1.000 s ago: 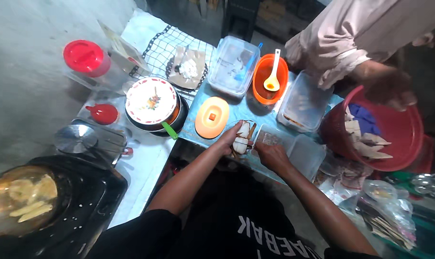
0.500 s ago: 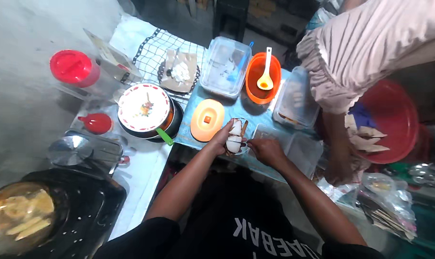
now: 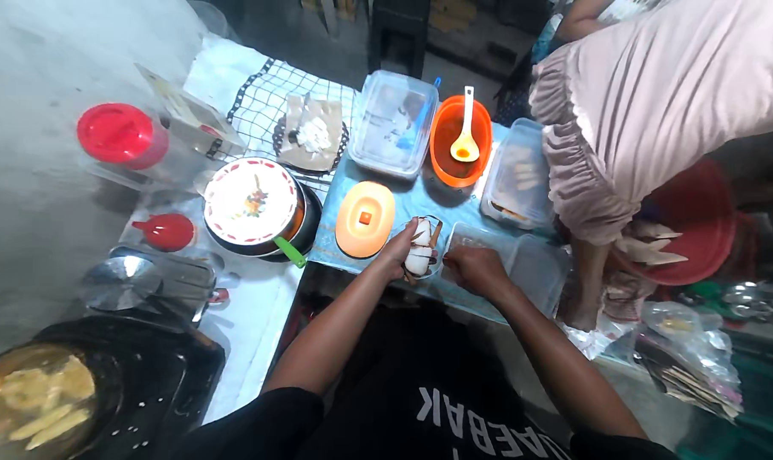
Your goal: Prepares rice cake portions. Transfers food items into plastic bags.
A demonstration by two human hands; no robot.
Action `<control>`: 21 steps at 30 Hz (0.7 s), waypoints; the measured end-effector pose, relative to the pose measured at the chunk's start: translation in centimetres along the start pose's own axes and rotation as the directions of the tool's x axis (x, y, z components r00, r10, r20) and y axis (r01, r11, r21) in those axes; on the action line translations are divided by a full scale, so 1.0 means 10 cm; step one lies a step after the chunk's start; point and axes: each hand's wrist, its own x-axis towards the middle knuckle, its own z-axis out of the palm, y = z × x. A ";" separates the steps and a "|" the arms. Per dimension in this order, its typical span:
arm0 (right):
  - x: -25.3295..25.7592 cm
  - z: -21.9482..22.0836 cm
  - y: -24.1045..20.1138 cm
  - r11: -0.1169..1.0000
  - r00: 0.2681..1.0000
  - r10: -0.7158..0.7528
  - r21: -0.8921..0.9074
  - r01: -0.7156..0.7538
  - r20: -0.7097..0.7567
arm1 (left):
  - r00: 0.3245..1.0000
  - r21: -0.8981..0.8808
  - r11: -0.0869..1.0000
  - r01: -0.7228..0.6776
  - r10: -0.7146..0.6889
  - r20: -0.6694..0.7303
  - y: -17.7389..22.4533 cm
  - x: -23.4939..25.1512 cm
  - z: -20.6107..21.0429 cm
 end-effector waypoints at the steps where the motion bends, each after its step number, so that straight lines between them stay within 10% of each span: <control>1: 0.00 0.01 -0.02 0.999 1.000 -0.006 -0.032 0.006 -0.025 | 1.000 -0.006 1.000 0.001 -0.001 -0.005 0.01 -0.01 0.00; 9: 0.07 -0.02 -0.09 0.996 0.998 0.055 -0.070 -0.053 0.039 | 1.000 -0.003 1.000 -0.019 0.019 -0.016 0.01 0.03 -0.05; 21: 0.07 0.13 0.09 0.987 0.917 -0.137 -0.133 0.094 -0.374 | 0.999 -0.122 0.992 -0.032 0.030 -0.018 -0.07 0.18 -0.21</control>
